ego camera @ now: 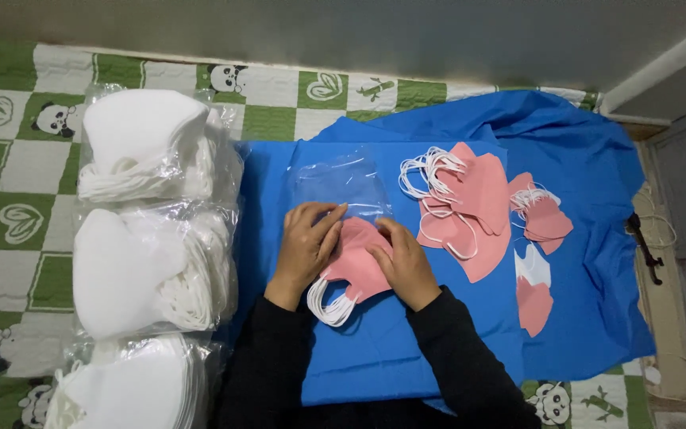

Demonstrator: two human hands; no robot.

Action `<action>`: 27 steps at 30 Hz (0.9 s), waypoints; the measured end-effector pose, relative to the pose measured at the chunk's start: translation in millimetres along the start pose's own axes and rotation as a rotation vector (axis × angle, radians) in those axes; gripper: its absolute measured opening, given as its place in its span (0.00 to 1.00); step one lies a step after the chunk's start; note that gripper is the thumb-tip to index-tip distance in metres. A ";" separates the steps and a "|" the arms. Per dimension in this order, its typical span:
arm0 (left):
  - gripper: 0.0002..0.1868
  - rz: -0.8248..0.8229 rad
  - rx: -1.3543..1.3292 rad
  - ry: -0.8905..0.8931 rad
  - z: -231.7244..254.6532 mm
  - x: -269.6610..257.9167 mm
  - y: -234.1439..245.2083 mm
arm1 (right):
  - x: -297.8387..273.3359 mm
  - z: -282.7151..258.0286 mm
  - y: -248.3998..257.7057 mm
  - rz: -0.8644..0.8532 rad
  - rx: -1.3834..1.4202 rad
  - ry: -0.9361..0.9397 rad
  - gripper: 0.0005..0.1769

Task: The person is manually inspecting pink face masks, unfolding them, and then carefully placing them into clear plastic bags for packaging.

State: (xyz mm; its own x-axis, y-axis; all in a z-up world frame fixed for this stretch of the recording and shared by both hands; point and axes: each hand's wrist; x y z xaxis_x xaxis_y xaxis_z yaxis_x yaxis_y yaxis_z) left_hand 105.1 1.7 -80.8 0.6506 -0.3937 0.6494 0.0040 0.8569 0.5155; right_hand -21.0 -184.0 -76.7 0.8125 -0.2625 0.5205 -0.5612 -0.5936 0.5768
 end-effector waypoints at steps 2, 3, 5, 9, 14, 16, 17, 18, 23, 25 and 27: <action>0.18 0.005 -0.010 -0.022 3.7 2.5 1.9 | -0.9 1.5 -2.4 0.020 -0.016 0.008 0.23; 0.18 0.009 -0.017 -0.036 5.6 2.3 3.2 | -2.5 2.0 -3.9 0.034 -0.030 0.015 0.20; 0.18 0.018 -0.035 -0.033 9.9 4.1 7.2 | 0.5 -4.0 -2.7 0.043 -0.068 0.055 0.16; 0.17 0.034 -0.051 -0.036 12.6 5.6 10.4 | 3.9 -18.1 -1.9 0.055 -0.170 0.116 0.12; 0.12 0.041 0.007 -0.051 11.2 1.3 9.3 | -4.9 -8.8 -8.1 0.109 -0.184 0.097 0.13; 0.11 0.041 0.019 -0.040 10.3 0.4 7.4 | -5.7 -11.3 -3.4 0.113 -0.186 0.093 0.14; 0.12 0.033 0.045 -0.031 10.1 0.2 7.4 | -5.3 -14.5 1.4 0.067 -0.177 0.105 0.19; 0.13 0.025 0.071 -0.023 10.0 -0.1 7.5 | -5.1 -17.9 6.2 0.021 -0.167 0.118 0.24; 0.19 -0.021 0.077 0.009 3.6 -5.0 4.6 | -5.9 -25.1 32.5 -0.257 -0.037 0.037 0.45; 0.21 -0.042 0.074 0.028 3.3 -5.2 5.3 | -10.1 -20.2 35.4 -0.320 0.003 0.051 0.54; 0.23 -0.061 0.061 0.037 2.5 -5.8 4.6 | -18.5 -9.3 34.2 -0.375 -0.007 0.127 0.58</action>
State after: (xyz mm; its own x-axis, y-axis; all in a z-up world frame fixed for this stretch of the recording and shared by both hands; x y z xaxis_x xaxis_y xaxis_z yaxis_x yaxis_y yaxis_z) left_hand 99.5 7.0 -80.8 0.6783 -0.4311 0.5950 -0.0012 0.8092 0.5876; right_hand -56.7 -192.4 -60.7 0.9357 0.0683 0.3462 -0.2302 -0.6254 0.7456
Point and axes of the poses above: each hand's wrist, its own x-axis towards the middle knuckle, its own y-axis out of the back of the hand, z = x × y, and after that the axes turned 12 degrees about z, right-handed
